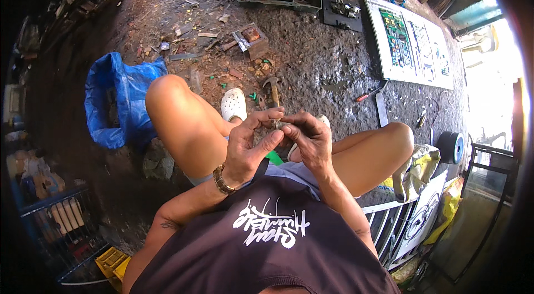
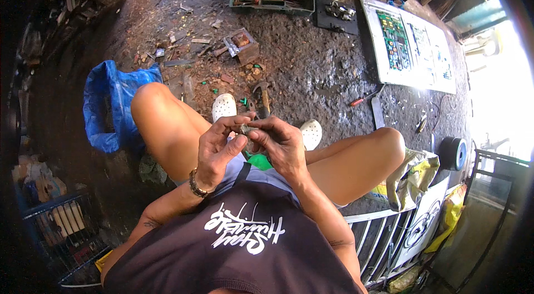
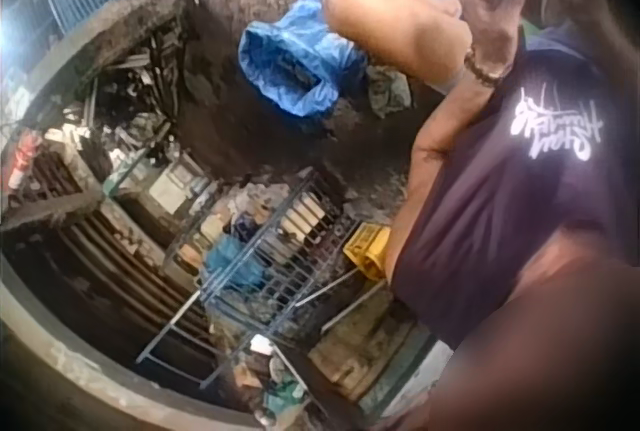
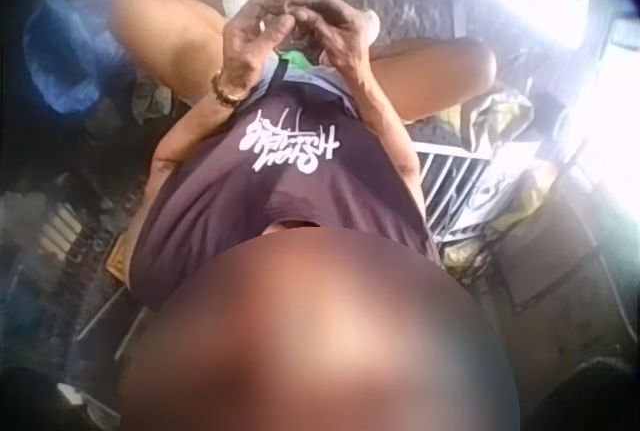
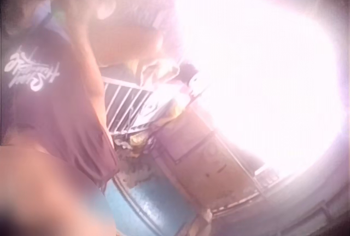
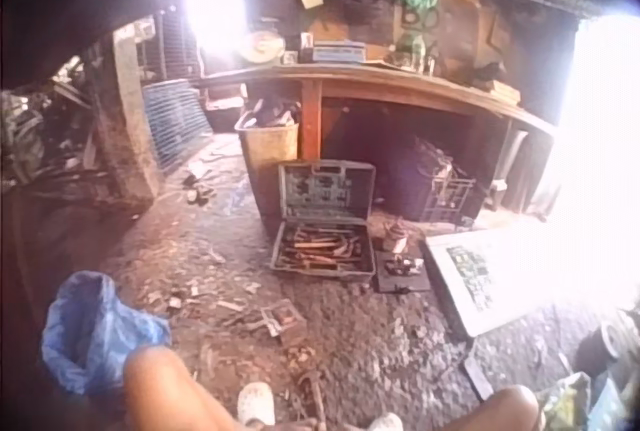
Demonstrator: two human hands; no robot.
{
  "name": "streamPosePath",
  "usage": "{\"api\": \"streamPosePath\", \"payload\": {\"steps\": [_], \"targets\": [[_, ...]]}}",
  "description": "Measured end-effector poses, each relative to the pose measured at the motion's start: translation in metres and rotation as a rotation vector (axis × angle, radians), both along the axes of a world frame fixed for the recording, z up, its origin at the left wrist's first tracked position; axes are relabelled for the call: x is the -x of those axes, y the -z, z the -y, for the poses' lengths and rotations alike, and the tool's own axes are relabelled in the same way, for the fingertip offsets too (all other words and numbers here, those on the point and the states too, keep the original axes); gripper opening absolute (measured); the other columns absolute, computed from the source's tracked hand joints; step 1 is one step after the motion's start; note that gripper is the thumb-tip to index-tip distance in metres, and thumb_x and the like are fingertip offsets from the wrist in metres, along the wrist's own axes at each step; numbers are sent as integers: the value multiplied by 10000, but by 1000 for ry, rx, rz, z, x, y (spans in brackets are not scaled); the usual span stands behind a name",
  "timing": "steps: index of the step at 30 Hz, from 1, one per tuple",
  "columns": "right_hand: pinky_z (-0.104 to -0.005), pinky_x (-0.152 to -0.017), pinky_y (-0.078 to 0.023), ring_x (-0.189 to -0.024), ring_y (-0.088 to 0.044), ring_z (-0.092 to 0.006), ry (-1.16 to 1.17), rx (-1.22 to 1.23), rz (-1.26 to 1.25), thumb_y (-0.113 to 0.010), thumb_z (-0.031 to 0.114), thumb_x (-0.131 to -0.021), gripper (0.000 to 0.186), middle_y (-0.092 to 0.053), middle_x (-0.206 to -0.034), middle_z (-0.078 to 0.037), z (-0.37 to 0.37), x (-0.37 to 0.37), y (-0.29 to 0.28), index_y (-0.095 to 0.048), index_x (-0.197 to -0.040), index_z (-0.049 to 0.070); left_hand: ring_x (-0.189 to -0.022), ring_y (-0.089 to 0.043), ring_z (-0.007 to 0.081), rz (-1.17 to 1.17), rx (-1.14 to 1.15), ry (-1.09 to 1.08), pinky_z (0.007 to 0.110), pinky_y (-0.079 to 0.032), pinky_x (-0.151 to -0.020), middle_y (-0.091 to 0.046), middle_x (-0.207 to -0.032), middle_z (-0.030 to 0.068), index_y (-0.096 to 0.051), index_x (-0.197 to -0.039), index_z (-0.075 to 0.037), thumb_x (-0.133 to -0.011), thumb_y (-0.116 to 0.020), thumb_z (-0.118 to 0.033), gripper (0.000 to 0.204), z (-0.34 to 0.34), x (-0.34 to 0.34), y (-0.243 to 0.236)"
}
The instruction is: The person sits on the floor and uses a hammer to strike a small metal component placed in a metal frame. The person then picks up a cloth and wipes the component before striking it again with the hammer.
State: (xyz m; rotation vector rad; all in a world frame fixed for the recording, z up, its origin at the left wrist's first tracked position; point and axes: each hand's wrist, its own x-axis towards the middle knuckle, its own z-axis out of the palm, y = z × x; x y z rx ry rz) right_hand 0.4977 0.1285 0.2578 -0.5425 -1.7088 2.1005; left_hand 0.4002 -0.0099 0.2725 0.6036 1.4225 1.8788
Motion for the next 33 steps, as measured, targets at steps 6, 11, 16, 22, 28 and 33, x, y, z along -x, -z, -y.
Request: {"api": "streamPosePath", "payload": {"steps": [6, 11, 16, 22, 28, 33], "targets": [[-247, -615, -527, -697, -642, -88, 36, -81, -197, -759, 35, -925, 118, -696, -849, -47, 0, 34, -22, -707, -1020, -13, -1195, -600, 166, -120, -36, -8, 314, -458, -1049, -654, -1328, 128, -626, -1323, 5, -937, -740, -72, 410, -2, 28, -23], [-235, -720, -549, -800, -655, -99, -50, -269, -192, -704, -37, -935, 399, -703, -952, -68, -26, 57, -52, -629, -1324, 5, -1265, -578, 172, -610, -1, 17, 335, -469, -1040, -644, -1351, 132, -652, -1281, -11, -874, -752, -2, 418, 3, 74, -67], [-213, -612, -498, -718, -609, -73, 408, -176, -52, -672, 136, -1007, 289, -689, -869, -42, -81, 39, -35, -676, -1269, 15, -1143, -655, 251, -849, -22, -696, 364, -503, -1026, -671, -1272, 226, -573, -1337, 84, -1010, -584, -32, 348, 74, 160, -107], [-247, -589, -417, -680, -540, -93, 321, -127, 426, -689, 289, -994, 350, -640, -871, -28, -82, 20, 92, -693, -1218, 20, -919, -662, 130, -532, 588, -699, 295, -514, -856, -732, -1006, 39, -727, -1152, -61, -993, -695, -259, 256, 231, 184, 29], [-316, -704, -525, -819, -654, -169, -189, -195, 880, -662, 269, -981, 311, -733, -975, -96, -46, 0, 206, -714, -1188, 43, -946, -714, 369, -119, 1387, -538, 458, -536, -837, -743, -963, 201, -748, -1011, -29, -864, -774, -457, 454, 302, 88, 228], [-380, -798, -538, -916, -679, -263, -383, -437, 1009, -686, 297, -946, 323, -740, -1027, -134, -21, 20, 248, -721, -1171, 68, -993, -692, 226, 209, 755, -402, 403, -571, -788, -707, -1184, 70, -662, -1269, -128, -977, -688, -372, 381, 221, 74, 291]]}}
